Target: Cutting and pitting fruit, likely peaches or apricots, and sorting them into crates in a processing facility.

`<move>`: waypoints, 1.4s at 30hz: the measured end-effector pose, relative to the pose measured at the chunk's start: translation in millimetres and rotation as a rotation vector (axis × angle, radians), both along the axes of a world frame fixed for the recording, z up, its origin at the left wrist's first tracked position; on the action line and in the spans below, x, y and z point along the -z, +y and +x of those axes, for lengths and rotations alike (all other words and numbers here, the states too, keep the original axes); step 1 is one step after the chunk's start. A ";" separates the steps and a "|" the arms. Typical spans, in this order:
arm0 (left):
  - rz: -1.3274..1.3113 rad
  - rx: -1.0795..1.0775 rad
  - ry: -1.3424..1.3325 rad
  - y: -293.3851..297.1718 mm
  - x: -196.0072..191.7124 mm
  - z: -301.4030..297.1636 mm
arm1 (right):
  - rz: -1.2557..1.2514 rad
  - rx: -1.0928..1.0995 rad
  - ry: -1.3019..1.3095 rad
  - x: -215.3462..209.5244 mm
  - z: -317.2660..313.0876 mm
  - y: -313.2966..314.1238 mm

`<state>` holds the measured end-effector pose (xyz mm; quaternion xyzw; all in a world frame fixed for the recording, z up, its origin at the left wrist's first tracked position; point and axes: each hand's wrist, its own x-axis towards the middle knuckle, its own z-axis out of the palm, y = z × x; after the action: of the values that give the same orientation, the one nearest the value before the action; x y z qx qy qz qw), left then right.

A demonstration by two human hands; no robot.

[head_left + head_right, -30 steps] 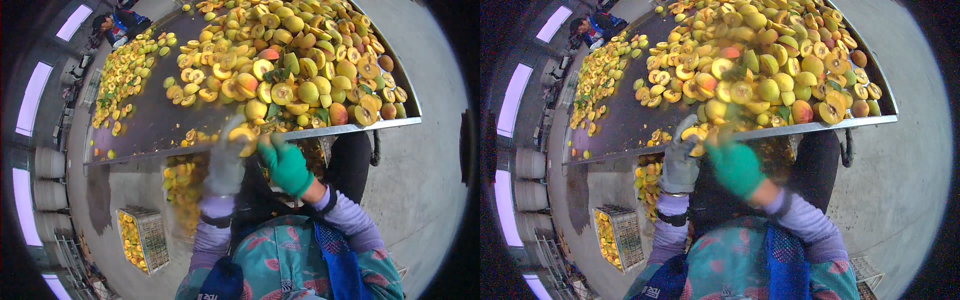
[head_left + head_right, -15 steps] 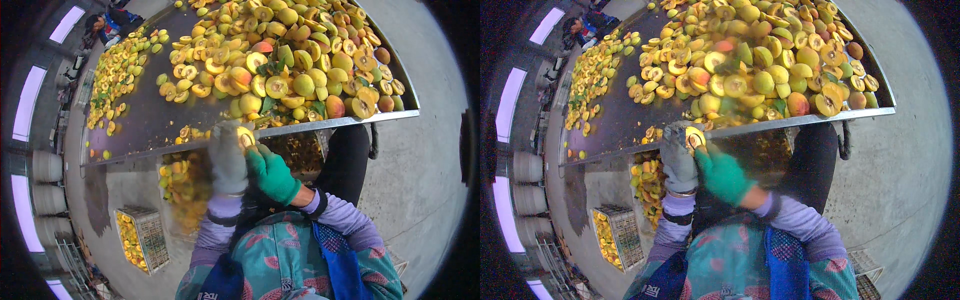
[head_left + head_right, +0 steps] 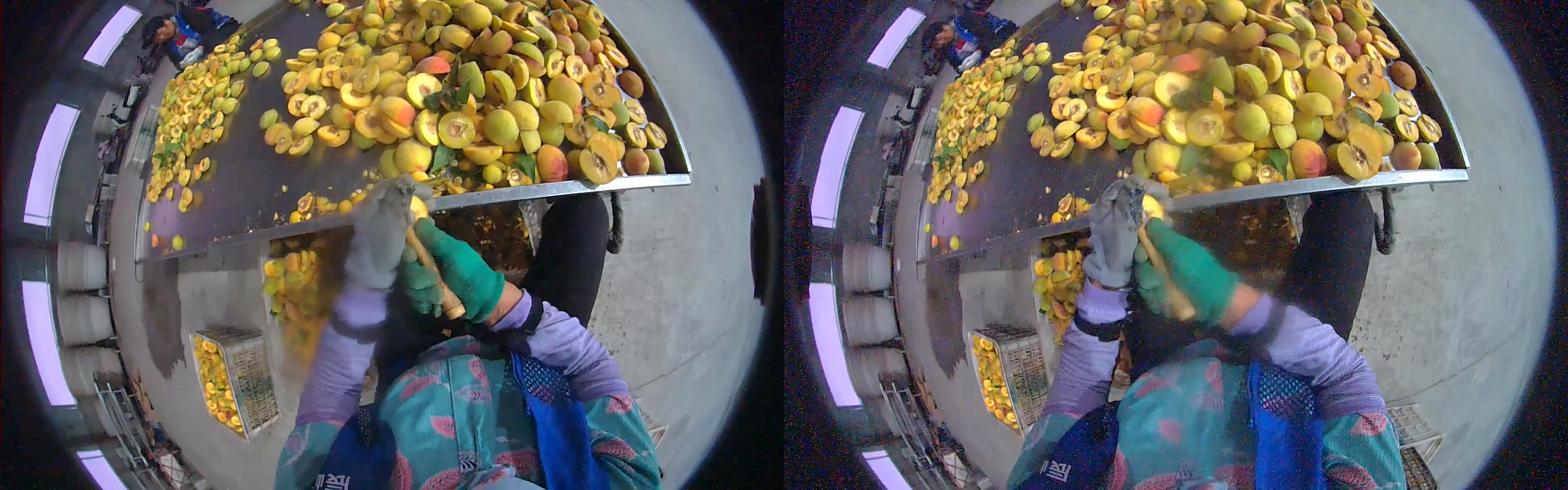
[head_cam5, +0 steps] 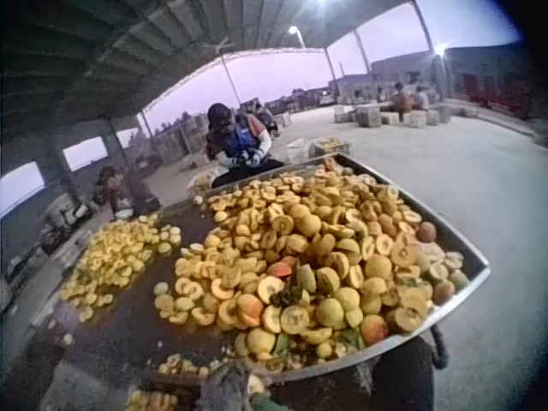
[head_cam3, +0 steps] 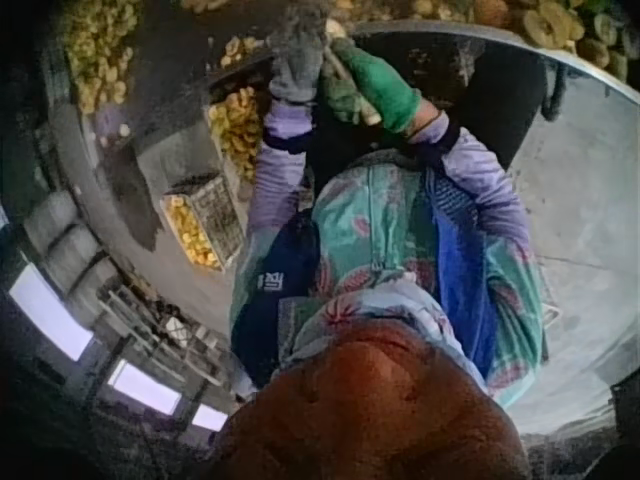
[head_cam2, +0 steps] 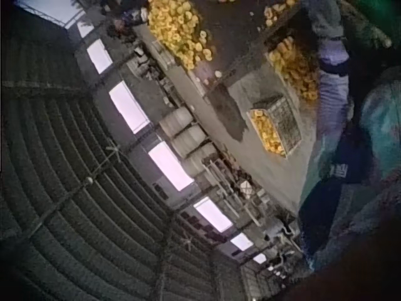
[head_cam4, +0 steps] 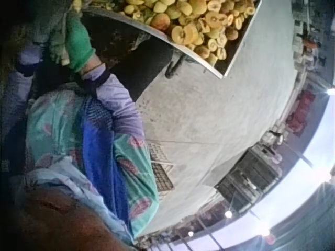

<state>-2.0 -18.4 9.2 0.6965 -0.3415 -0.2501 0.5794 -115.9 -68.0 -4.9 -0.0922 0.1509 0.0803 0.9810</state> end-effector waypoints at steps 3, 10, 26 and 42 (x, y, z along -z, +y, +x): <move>-0.208 0.115 0.065 0.7 3.5 1.3 | 0.120 -0.034 -0.147 19.3 0.2 5.8; -0.130 0.149 0.006 21.0 28.9 12.8 | -0.087 -0.065 -0.104 22.7 3.6 21.7; 0.490 -0.076 -0.728 11.1 7.1 78.0 | 0.183 0.053 0.194 51.5 -27.1 -29.0; -0.297 0.108 0.490 22.7 17.6 71.0 | -1.788 0.457 -0.055 15.8 7.7 -15.4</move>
<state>69.1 4.3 -8.4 0.5036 -0.2607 -0.3887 0.7262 -108.2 -83.4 -20.7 -0.7855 0.1478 -0.2639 0.5400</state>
